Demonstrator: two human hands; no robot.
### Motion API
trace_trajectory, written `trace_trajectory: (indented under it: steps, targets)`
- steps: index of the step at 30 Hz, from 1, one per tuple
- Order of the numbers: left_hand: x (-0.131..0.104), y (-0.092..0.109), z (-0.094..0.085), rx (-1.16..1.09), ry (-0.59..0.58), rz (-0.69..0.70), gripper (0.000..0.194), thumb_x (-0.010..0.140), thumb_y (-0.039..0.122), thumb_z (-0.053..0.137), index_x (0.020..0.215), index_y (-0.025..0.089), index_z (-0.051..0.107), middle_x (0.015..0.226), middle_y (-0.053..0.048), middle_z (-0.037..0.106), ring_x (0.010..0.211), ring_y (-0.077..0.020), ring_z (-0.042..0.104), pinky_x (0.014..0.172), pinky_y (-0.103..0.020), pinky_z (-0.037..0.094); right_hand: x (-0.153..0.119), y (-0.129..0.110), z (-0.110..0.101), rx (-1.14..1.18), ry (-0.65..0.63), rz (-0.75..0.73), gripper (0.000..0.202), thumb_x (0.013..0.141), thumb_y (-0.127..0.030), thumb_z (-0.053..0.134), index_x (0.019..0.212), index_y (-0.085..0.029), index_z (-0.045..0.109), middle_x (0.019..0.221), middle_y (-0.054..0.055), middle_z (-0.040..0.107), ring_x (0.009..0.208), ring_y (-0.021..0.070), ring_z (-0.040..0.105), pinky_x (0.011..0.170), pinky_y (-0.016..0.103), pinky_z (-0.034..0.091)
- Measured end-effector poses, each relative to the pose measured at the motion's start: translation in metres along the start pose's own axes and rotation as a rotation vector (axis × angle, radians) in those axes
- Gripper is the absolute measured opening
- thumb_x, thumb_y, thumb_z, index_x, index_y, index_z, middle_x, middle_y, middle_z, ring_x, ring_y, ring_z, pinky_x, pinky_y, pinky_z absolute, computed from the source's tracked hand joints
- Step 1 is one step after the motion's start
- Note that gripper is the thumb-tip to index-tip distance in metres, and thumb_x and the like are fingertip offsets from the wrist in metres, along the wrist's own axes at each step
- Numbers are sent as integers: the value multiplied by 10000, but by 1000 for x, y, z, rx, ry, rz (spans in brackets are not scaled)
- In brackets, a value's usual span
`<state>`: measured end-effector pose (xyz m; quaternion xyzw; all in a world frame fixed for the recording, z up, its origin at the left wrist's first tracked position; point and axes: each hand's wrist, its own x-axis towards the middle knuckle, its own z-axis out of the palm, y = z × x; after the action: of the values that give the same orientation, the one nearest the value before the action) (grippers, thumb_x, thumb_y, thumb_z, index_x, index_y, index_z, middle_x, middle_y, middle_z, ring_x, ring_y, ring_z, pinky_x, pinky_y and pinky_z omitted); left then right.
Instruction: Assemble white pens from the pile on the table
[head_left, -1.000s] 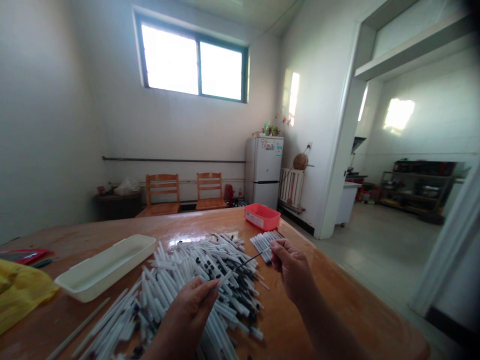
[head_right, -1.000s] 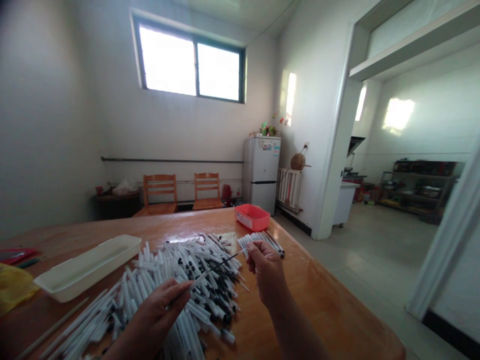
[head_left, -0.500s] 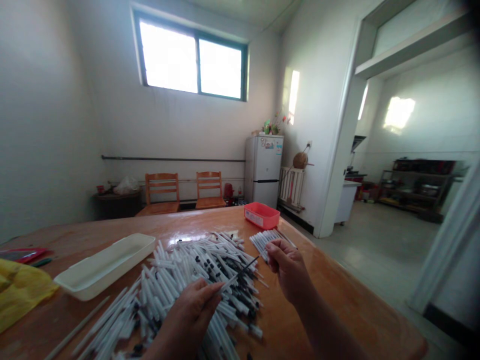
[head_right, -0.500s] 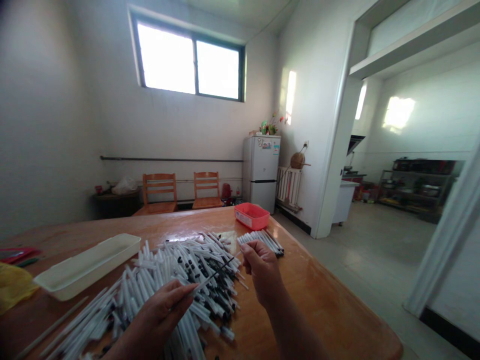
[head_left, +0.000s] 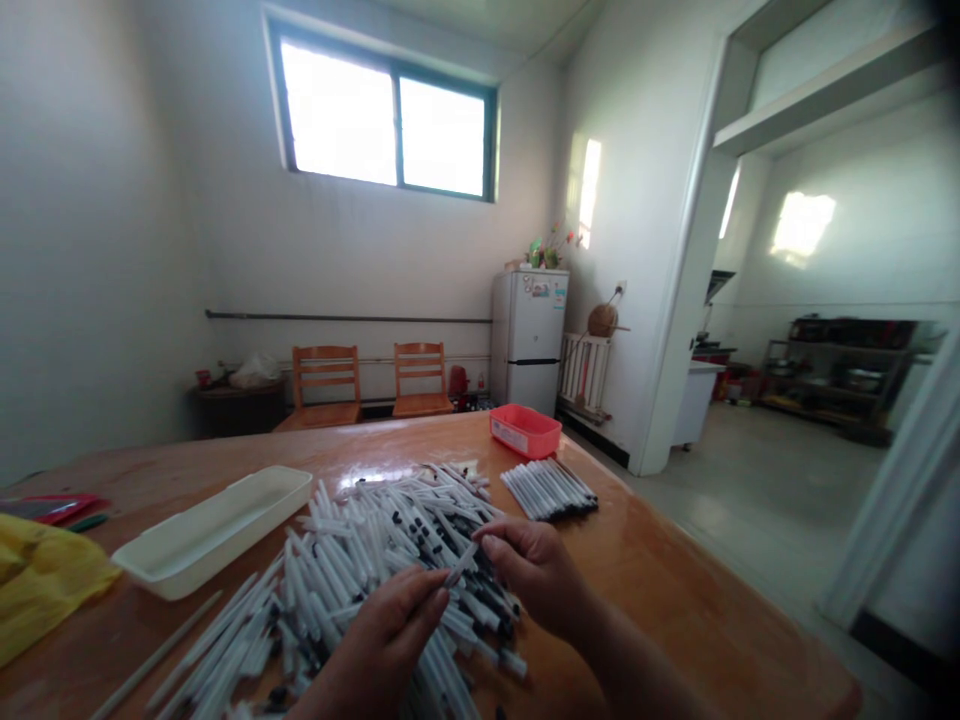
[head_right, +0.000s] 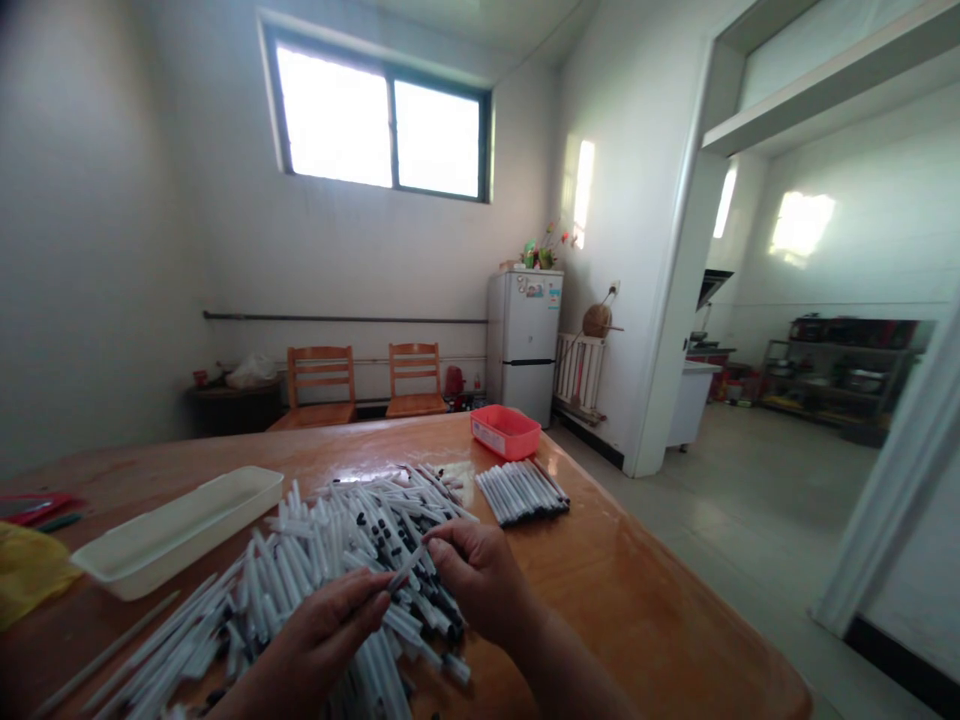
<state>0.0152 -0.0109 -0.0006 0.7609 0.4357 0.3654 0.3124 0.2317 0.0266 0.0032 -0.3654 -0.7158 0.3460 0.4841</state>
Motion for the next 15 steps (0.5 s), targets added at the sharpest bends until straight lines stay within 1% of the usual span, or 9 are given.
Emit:
trace_trajectory:
  steps: [4, 7, 9, 11, 13, 15]
  targets:
    - [1, 0, 0, 0, -1, -21, 345, 946, 422, 487, 1087, 221, 729, 906, -53, 700, 869, -207, 625, 814, -301, 480, -2, -4, -1, -116, -48, -98, 297, 894, -208, 541, 1118, -178, 734, 783, 18, 669, 693, 131, 574, 666, 245, 443]
    - [1, 0, 0, -14, 9, -37, 355, 944, 428, 485, 1104, 221, 725, 920, -54, 712, 881, -213, 630, 821, -305, 482, -2, -3, -2, -115, -81, -106, 335, 886, -195, 527, 1156, -176, 724, 737, 4, 654, 644, 120, 550, 625, 237, 430]
    - [1, 1, 0, -33, 15, -48, 364, 943, 432, 485, 1129, 224, 719, 959, -59, 719, 913, -221, 634, 842, -311, 481, -2, -1, -3, -86, -74, -69, 341, 896, -225, 521, 1174, -176, 713, 724, -1, 638, 618, 115, 536, 599, 232, 423]
    - [1, 2, -1, -53, 27, -55, 373, 937, 440, 492, 1135, 219, 718, 992, -67, 721, 940, -229, 635, 859, -315, 479, 0, 2, -7, -54, -39, -12, 335, 903, -268, 523, 1167, -170, 705, 734, 1, 631, 619, 118, 542, 590, 233, 427]
    - [1, 3, -3, -70, 48, -63, 385, 931, 451, 500, 1139, 210, 716, 984, -68, 722, 941, -232, 636, 856, -316, 480, 2, 5, -13, -40, 3, 51, 313, 900, -295, 527, 1116, -157, 706, 720, 1, 616, 621, 123, 543, 580, 231, 424]
    - [2, 3, -5, -79, 71, -79, 398, 926, 460, 505, 1145, 200, 711, 941, -59, 720, 907, -227, 635, 823, -310, 483, 5, 10, -20, -68, 29, 95, 258, 876, -279, 540, 1019, -149, 710, 700, -4, 599, 626, 123, 534, 579, 227, 415]
